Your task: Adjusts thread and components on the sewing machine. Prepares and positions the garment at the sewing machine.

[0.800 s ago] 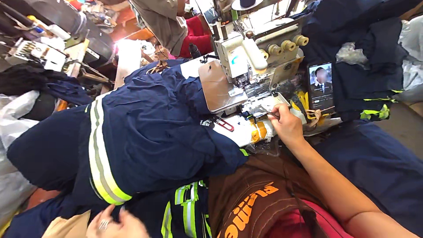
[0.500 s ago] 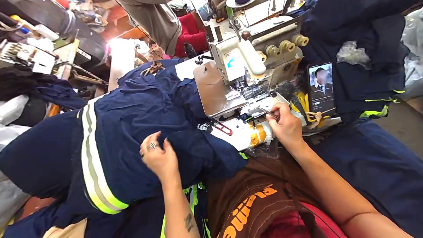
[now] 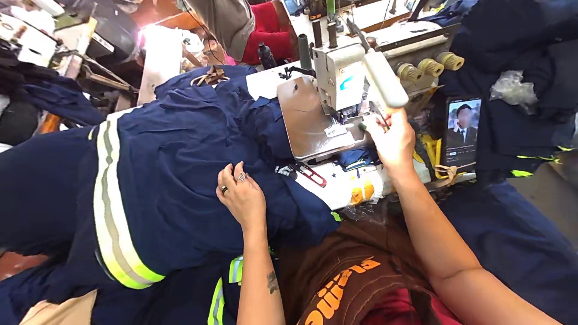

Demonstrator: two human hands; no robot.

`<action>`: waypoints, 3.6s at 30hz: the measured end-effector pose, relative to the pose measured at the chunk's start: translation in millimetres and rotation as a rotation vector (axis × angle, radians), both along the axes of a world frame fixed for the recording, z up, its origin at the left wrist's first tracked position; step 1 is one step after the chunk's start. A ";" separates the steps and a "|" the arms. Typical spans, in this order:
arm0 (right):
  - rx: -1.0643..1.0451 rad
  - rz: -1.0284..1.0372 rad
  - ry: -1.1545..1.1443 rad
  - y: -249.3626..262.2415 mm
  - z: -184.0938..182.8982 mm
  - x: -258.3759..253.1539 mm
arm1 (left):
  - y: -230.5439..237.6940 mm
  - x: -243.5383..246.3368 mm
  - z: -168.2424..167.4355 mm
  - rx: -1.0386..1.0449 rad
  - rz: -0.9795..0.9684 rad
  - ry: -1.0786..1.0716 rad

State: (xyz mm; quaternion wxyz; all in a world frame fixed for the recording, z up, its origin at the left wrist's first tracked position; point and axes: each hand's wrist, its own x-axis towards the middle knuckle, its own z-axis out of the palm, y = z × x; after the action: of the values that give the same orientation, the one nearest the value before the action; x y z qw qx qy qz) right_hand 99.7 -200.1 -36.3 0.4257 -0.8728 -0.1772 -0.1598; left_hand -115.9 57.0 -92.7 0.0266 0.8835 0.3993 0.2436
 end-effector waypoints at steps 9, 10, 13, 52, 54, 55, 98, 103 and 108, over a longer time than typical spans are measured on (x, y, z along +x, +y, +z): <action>-0.033 -0.134 0.144 -42.9 -7.1 -7.4 | -1.4 -0.9 -1.9 -0.026 -0.003 -0.031; -0.059 -0.118 0.170 -39.8 -8.4 -8.6 | -1.6 -0.9 -1.5 -0.032 -0.002 -0.035; -0.090 -0.118 0.146 -29.0 -11.2 -13.6 | -2.2 -0.9 0.0 -0.044 -0.011 -0.044; 0.058 -0.050 0.087 -103.3 98.8 39.3 | 49.4 194.9 125.3 -0.094 -0.711 -0.042; -0.073 -0.027 0.079 -116.1 113.4 58.7 | 62.5 232.8 120.2 -0.096 -0.775 0.100; -0.154 -0.013 0.092 -119.1 120.3 69.6 | 67.4 245.5 118.5 -0.111 -0.784 0.181; -0.790 0.115 0.471 0.6 132.5 102.7 | -40.4 171.4 116.3 -0.500 -0.576 0.107; -0.769 0.084 0.539 -1.3 138.5 100.4 | -21.0 206.6 120.4 -0.730 -0.554 -0.064; -0.725 0.005 0.628 -5.7 136.3 109.3 | -19.3 222.4 116.7 -0.652 -0.563 -0.129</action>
State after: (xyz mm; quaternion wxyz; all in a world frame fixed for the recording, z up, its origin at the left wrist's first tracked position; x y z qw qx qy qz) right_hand 209.0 -205.8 100.0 0.1275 -0.9706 -0.0865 0.1849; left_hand 106.5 37.7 24.0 0.3945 0.8863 0.1965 0.1426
